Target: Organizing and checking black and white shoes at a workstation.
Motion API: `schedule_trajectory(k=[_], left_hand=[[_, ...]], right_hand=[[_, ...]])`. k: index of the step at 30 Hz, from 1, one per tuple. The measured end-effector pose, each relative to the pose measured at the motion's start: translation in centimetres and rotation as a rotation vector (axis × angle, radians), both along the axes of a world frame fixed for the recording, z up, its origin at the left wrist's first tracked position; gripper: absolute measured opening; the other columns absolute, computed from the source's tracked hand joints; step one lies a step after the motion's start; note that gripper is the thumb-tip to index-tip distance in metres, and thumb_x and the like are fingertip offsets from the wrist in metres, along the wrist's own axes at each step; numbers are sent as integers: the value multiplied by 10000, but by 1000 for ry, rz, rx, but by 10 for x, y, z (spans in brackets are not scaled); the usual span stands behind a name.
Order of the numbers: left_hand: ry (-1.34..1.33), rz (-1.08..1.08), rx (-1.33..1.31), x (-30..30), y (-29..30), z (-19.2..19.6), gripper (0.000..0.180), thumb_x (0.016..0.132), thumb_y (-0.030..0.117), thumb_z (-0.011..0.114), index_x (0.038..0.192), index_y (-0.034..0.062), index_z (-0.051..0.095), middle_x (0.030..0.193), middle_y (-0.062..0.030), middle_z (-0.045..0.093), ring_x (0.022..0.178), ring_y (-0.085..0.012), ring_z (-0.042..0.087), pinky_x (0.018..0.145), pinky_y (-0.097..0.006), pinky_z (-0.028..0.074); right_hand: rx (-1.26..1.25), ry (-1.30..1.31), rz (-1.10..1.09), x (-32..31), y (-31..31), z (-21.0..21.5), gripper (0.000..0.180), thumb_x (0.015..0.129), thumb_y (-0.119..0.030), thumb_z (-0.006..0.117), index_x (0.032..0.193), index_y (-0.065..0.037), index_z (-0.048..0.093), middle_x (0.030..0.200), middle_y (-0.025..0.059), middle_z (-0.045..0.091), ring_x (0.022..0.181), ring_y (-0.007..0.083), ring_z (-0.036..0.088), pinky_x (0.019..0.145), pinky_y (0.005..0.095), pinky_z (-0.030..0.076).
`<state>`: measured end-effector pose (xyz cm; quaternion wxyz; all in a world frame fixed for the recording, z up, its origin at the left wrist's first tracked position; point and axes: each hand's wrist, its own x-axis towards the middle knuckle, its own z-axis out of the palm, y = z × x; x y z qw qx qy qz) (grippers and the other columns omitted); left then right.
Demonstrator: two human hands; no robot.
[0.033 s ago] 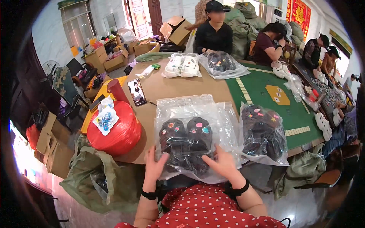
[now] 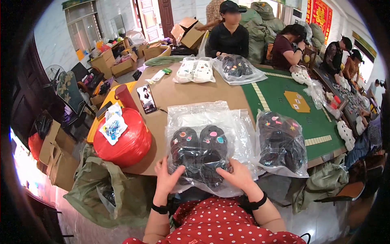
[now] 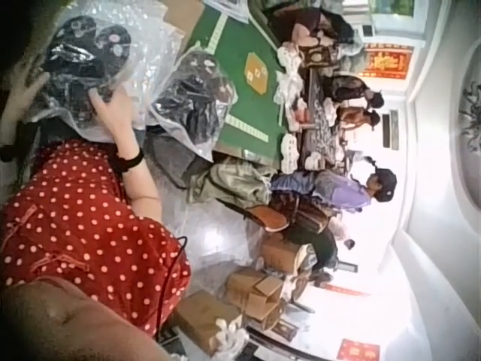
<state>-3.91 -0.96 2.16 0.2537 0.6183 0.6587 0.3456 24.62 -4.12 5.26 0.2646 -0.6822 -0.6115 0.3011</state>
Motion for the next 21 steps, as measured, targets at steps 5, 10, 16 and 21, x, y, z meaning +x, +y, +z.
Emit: schedule_trajectory(k=[5,10,16,21], left_hand=[[-87,-133,-55,1,-5,-3,925,802,404,796,1500,-18,360,1486,-272,387,1396,-420,343,1161,-474,296],[-215,-333,43,-6,-5,9,928,806,300,798,1510,-66,317,1507,-274,409,1424,-363,392,1178,-435,295],[-345,-388,11,-14,-6,7,902,789,175,766,1523,-70,302,1512,-231,425,1423,-313,402,1174,-411,306],[-724,-422,13,7,-11,21,843,780,9,694,1529,-62,316,1536,-166,405,1426,-243,385,1178,-377,293]], right_hand=[[40,158,138,16,-6,-24,592,861,-419,714,1214,46,613,1003,223,613,918,361,617,798,407,496],[241,220,136,16,-18,-46,523,861,-355,722,1173,51,616,967,193,569,882,347,584,769,398,481],[323,238,114,12,-22,-35,474,858,-297,730,1149,57,607,997,185,559,882,330,587,766,385,481],[430,281,35,18,-16,-24,416,858,-227,723,1117,70,589,997,164,549,816,282,577,709,334,476]])
